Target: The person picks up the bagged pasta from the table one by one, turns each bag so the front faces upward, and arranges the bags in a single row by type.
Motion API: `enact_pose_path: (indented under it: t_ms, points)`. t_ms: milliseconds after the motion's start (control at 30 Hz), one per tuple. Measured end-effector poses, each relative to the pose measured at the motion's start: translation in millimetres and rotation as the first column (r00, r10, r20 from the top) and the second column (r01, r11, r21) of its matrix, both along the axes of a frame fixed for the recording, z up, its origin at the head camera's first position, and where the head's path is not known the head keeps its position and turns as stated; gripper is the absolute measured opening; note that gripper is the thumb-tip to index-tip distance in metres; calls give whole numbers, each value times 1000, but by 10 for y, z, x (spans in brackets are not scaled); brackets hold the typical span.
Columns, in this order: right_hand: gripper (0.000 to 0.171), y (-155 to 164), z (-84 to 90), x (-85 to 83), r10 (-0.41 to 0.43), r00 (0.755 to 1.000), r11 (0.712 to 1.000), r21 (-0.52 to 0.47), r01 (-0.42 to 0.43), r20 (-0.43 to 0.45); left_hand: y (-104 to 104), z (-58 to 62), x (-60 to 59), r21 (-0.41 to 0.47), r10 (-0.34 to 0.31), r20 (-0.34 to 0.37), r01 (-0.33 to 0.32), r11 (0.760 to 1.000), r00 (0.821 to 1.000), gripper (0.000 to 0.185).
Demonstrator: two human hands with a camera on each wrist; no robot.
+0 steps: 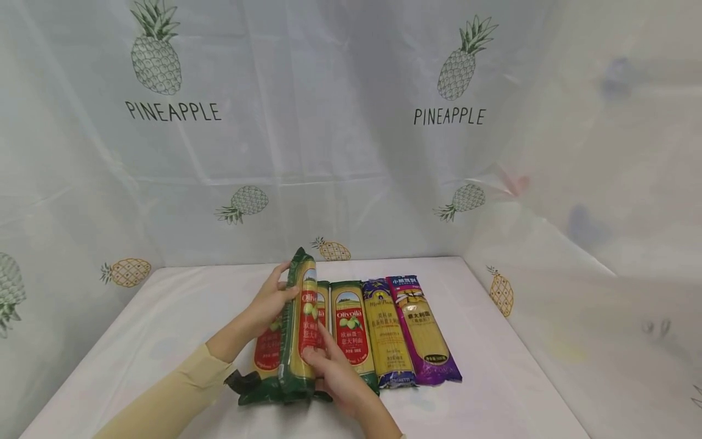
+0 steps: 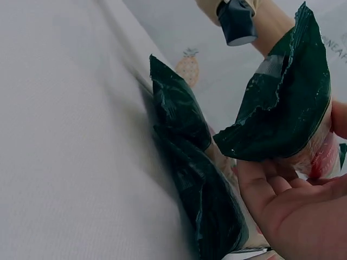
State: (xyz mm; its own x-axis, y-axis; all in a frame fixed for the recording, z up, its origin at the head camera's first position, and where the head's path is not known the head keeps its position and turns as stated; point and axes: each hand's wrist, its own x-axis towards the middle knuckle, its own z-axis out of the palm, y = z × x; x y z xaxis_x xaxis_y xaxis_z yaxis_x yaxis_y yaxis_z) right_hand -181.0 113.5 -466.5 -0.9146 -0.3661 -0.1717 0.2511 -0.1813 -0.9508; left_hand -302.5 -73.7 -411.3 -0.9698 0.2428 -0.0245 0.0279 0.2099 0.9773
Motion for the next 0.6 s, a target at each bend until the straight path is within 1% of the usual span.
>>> enact_pose_path:
  t_ms: [167,267,367,467,600]
  points:
    - [90,-32,-29,-18,-39,999,999,19,40,-36,-19,-29,-11,16,-20,28,19,1000,999,71]
    - [89,-57,-44,-19,-73,994,997,34,75,-78,-32,-44,-32,22,-41,41,40,999,998,70]
    - [89,-83,-55,-4,-110,986,990,75,119,-125,-46,-44,-45,10,-69,46,69,998,997,71]
    - [90,-107,-52,17,-140,977,980,118,160,-159,-63,-20,-43,-37,-98,38,99,994,994,73]
    - [92,-133,-42,35,-171,968,970,141,198,-181,-95,9,-33,-149,-134,5,133,980,991,80]
